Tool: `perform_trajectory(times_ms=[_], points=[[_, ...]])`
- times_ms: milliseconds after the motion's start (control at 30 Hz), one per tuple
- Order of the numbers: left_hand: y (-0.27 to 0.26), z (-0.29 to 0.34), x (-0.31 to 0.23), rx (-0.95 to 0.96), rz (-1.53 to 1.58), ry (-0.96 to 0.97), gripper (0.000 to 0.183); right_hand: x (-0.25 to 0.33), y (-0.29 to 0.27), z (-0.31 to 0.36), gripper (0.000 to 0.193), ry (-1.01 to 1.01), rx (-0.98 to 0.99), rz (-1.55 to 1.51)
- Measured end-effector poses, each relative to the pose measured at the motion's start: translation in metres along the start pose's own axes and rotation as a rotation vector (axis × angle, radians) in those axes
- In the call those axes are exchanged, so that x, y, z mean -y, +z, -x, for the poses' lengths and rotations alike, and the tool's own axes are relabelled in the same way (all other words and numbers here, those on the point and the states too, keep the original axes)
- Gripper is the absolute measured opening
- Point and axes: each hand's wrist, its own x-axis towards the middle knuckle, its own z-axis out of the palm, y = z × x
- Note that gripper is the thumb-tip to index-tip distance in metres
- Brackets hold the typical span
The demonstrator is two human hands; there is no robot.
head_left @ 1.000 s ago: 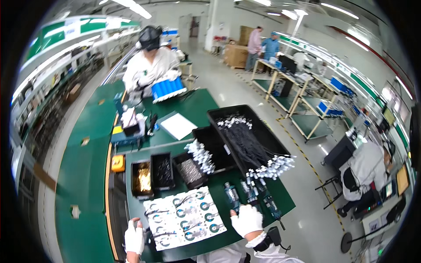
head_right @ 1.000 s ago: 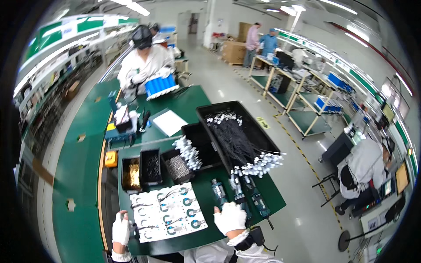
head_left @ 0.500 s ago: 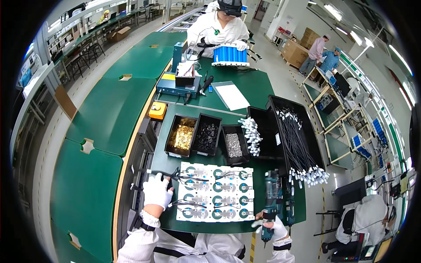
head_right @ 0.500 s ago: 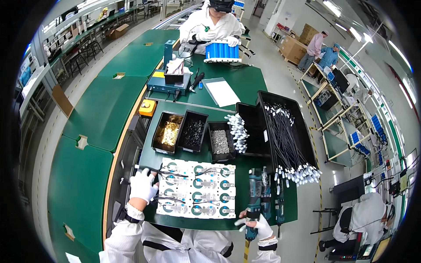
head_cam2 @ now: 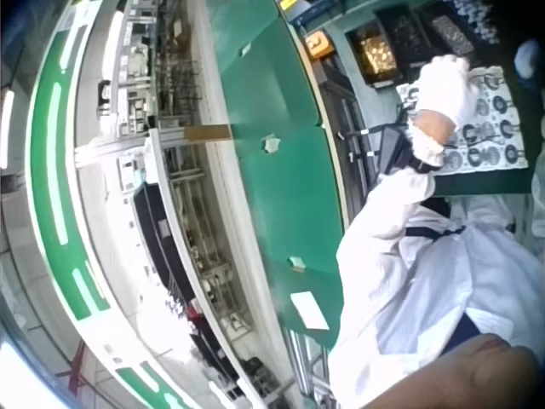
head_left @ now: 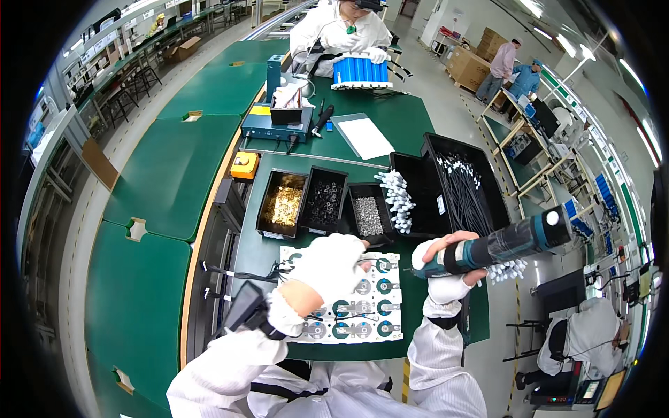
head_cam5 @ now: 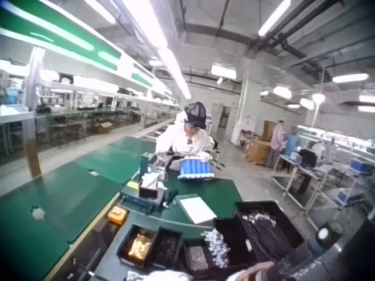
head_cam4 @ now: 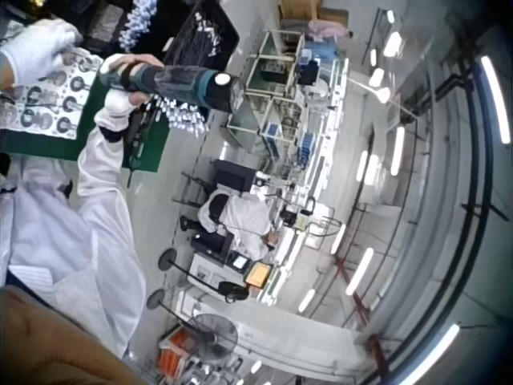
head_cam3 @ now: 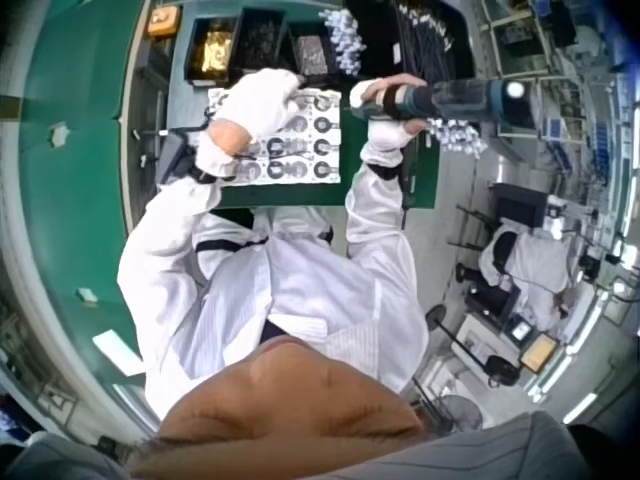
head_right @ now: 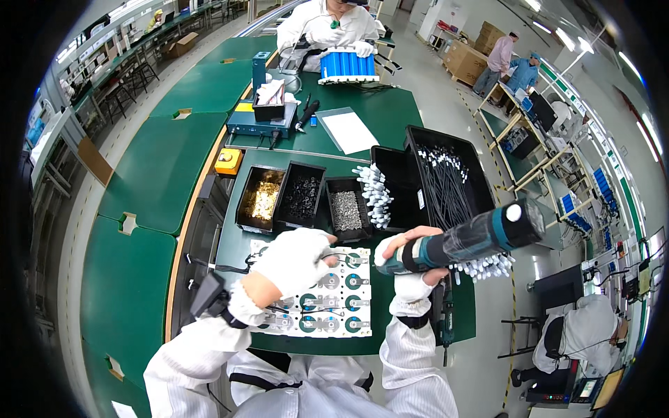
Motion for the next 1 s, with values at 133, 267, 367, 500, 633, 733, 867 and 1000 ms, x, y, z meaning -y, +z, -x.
perform_trajectory(times_ms=[133,267,367,500,633,733,867,1000], points=[[0.025,-0.016,-0.027,0.188,0.006,-0.145,0.043,-0.025,-0.027,-0.003,0.087,0.124,0.165,-0.082],[0.026,-0.017,-0.023,0.208,-0.026,-0.130,0.043,-0.024,-0.017,-0.013,0.092,0.179,0.191,-0.107],[0.029,-0.013,-0.022,0.156,-0.023,-0.126,0.043,-0.029,-0.015,-0.010,0.095,0.218,0.161,-0.090],[0.033,-0.012,-0.022,0.141,-0.038,-0.137,0.043,-0.032,-0.016,-0.009,0.096,0.307,0.107,-0.054],[0.038,-0.011,-0.020,0.043,-0.040,-0.063,0.039,-0.039,-0.021,-0.008,0.093,0.296,0.171,-0.163],[0.039,-0.010,-0.021,0.037,-0.043,-0.076,0.036,-0.031,-0.012,-0.009,0.095,0.325,0.162,-0.127],[0.041,-0.004,-0.025,-0.022,-0.040,-0.048,0.030,-0.024,-0.008,-0.014,0.097,0.268,0.198,-0.047],[0.046,0.011,-0.032,-0.039,-0.042,-0.038,0.029,0.009,-0.005,0.001,0.096,0.168,0.097,-0.063]])
